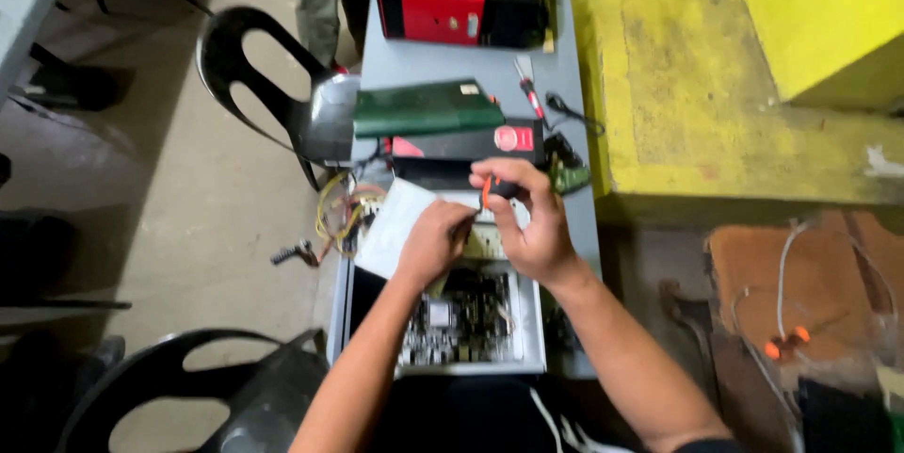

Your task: Reassembling a power supply unit into a computer case using a screwdriver.

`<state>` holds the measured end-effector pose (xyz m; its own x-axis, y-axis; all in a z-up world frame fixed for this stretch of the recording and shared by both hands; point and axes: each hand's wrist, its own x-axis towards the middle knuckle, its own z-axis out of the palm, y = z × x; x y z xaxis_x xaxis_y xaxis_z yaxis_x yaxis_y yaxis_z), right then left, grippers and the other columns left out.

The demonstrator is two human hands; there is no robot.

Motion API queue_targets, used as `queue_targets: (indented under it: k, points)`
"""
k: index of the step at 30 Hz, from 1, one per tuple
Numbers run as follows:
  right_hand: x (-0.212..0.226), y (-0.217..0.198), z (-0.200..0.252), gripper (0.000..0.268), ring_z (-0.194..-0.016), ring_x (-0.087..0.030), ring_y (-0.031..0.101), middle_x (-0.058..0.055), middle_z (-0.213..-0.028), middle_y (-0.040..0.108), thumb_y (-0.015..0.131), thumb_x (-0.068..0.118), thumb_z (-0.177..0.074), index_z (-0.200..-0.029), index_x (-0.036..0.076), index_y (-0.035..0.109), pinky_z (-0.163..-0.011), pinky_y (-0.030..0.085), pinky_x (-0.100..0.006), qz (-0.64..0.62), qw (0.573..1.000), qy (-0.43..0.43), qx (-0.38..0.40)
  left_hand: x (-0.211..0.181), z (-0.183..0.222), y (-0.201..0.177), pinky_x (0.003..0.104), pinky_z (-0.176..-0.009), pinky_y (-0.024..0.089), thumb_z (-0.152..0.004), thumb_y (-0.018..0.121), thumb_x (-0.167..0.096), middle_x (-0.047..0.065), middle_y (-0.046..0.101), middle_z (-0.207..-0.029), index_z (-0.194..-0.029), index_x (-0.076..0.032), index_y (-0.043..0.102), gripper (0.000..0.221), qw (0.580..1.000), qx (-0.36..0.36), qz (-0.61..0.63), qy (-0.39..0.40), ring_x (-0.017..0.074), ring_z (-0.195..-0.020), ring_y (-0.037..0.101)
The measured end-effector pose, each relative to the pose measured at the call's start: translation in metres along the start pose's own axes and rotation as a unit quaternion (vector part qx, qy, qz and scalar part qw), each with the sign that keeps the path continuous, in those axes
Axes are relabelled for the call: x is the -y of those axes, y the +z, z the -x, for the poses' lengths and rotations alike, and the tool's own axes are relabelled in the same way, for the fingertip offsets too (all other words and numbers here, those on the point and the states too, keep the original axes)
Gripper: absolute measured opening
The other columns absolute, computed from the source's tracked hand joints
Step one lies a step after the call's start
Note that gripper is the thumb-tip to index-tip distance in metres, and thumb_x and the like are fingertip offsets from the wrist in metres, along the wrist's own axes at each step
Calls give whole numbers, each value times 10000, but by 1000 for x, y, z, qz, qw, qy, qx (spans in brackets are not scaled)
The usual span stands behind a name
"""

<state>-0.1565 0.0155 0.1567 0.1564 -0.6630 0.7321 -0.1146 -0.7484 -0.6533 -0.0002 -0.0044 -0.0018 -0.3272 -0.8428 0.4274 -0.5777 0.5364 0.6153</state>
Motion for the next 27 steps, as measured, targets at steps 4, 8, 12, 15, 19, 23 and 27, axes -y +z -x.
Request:
queue_targets:
  k: [4, 8, 12, 15, 19, 23, 27]
  points:
    - [-2, -13, 12, 500, -999, -330, 746, -193, -1141, 723, 758, 61, -944, -1347, -12, 471, -862, 618, -421, 53, 998, -14, 38, 4, 9, 4, 440, -860, 526, -858, 668, -13, 103, 698, -862, -953, -125, 705, 151, 997, -8, 79, -2, 358, -878, 659]
    - [22, -41, -9, 432, -961, -236, 708, -153, -1021, 708, 635, 211, -1091, -1414, 125, 361, -888, 600, -366, -41, 998, 38, -33, -2, 0, -8, 390, -930, 523, -876, 712, -11, 33, 724, -945, -1047, -168, 743, 234, 999, -17, 38, -9, 280, -934, 678]
    - [32, -106, 5, 514, -925, -467, 759, -339, -1091, 698, 638, 104, -1171, -1541, 220, 301, -902, 643, -509, -1, 987, 27, -158, -9, 1, -18, 398, -858, 477, -946, 683, -53, 89, 757, -998, -1082, -44, 742, 148, 996, 21, 83, -7, 300, -909, 632]
    - [33, -159, 36, 655, -1131, -476, 625, -277, -1519, 510, 696, 8, -1219, -1670, 357, 372, -1016, 706, -739, -2, 976, 33, -216, -13, 3, -22, 393, -905, 479, -956, 674, -18, 97, 716, -992, -1084, -30, 710, 134, 996, 6, 83, 23, 303, -971, 618]
    - [20, -203, 103, 596, -1066, -442, 616, -180, -1590, 346, 661, 8, -1204, -1618, 285, 334, -883, 613, -576, 132, 959, 49, -245, -24, 1, -30, 406, -886, 488, -961, 704, -60, 135, 696, -1027, -1078, -3, 716, 131, 998, 18, 43, 28, 320, -992, 597]
    - [-37, -219, 197, 385, -861, -190, 706, -152, -1035, 708, 753, 35, -1040, -1292, 105, 470, -627, 608, -243, 210, 893, 203, -342, -11, 4, -18, 342, -869, 540, -856, 807, -26, 9, 690, -917, -1006, -146, 747, 202, 999, -38, -7, 36, 246, -880, 658]
    - [-83, -179, 267, 353, -942, -187, 736, -124, -1136, 726, 699, 76, -1008, -1248, 116, 442, -717, 665, -297, 122, 838, 335, -413, -30, -2, -27, 331, -848, 525, -872, 795, -2, 9, 667, -877, -957, -119, 734, 157, 998, -34, -31, 36, 224, -836, 635]
